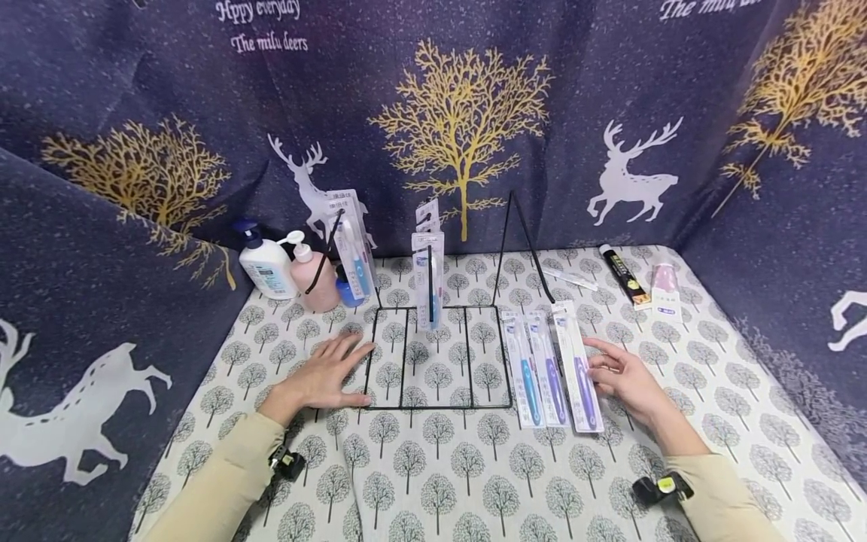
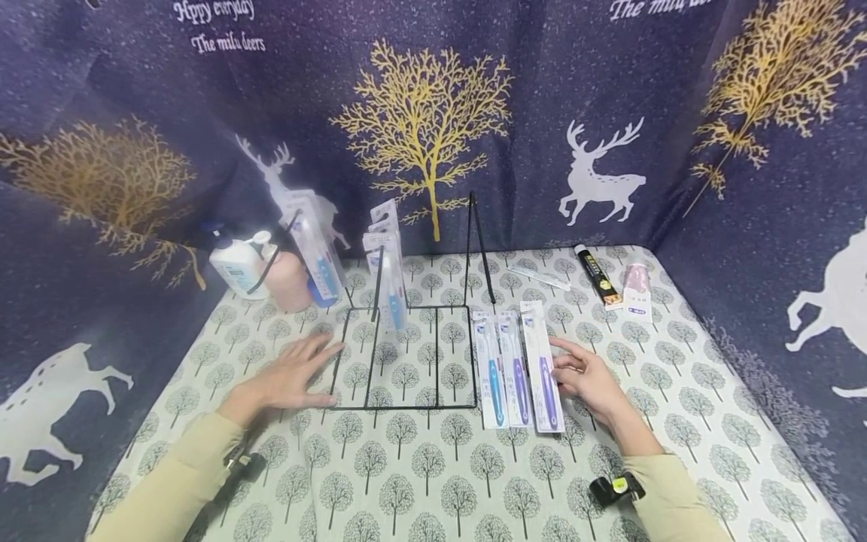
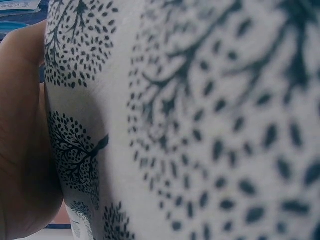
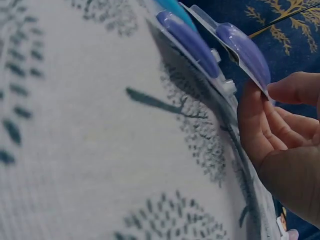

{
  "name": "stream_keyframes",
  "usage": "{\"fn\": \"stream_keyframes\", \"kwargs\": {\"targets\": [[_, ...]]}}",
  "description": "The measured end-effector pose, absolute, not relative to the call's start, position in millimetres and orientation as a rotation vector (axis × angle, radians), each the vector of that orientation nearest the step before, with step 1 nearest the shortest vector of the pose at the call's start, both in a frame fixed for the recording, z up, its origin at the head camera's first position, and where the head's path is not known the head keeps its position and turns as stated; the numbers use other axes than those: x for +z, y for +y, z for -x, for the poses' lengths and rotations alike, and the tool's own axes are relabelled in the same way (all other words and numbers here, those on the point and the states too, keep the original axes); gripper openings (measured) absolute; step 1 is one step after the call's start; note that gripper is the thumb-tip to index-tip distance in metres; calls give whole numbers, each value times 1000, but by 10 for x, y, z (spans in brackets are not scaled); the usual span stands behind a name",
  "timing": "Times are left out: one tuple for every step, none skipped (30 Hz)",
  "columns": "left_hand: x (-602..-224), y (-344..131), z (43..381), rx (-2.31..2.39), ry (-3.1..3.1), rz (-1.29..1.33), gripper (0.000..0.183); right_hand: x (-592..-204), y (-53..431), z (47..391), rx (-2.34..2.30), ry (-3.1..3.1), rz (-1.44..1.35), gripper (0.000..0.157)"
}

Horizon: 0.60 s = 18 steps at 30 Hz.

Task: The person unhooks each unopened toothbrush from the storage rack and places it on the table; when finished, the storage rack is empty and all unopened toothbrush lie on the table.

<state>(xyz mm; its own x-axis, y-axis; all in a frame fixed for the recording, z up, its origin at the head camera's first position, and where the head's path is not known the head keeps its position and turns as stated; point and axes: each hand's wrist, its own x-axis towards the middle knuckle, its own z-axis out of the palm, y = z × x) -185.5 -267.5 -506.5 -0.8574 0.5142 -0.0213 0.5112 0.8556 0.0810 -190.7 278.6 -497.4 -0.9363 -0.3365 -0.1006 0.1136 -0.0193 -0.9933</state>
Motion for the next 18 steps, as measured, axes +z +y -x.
{"fn": "stream_keyframes", "kwargs": {"targets": [[-5064,-2676,1855,114,2985,-824,100,-4990,2785,1916,-2009,1954,229,67],[-5063,-2676,1855,116,2984,-821,100,-5004,2781,1925,-1986,1969,209,67],[-5063,-2678,1854,117,2984,-820,100,-5016,2777,1933,-1963,1987,189,66],[-5064,-2679,1854,117,2984,-820,100,-5025,2771,1943,-1939,2011,166,66],[-5065,-2681,1854,120,2984,-819,100,-5033,2765,1953,-1915,2037,141,67],[-5067,-2682,1853,119,2985,-821,100,-5039,2761,1963,-1888,2063,123,67],[-5070,-2684,1853,119,2986,-823,100,-5042,2753,1971,-1864,2086,105,66],[-5073,-2686,1853,119,2986,-826,100,-5040,2746,1978,-1840,2110,85,67],[-5076,-2687,1853,118,2987,-829,100,-5037,2741,1982,-1817,2131,81,67],[-5075,-2687,1853,121,2989,-834,100,-5032,2737,1987,-1794,2150,79,67],[-5074,-2686,1853,121,2988,-835,100,-5028,2732,1991,-1775,2167,80,67],[-5070,-2684,1852,123,2988,-836,100,-5024,2729,1991,-1759,2183,86,68],[-5067,-2684,1852,123,2988,-835,100,-5023,2724,1992,-1748,2194,89,68],[-5063,-2681,1851,127,2988,-837,100,-5021,2720,1991,-1733,2212,94,68],[-5060,-2680,1851,127,2987,-834,100,-5018,2714,1988,-1721,2226,100,68],[-5056,-2679,1849,129,2986,-831,100,-5016,2706,1986,-1711,2241,102,68],[-5057,-2678,1849,128,2984,-827,100,-5012,2698,1983,-1695,2258,100,69],[-5057,-2678,1848,127,2984,-826,100,-5006,2690,1978,-1672,2283,100,69]]}}
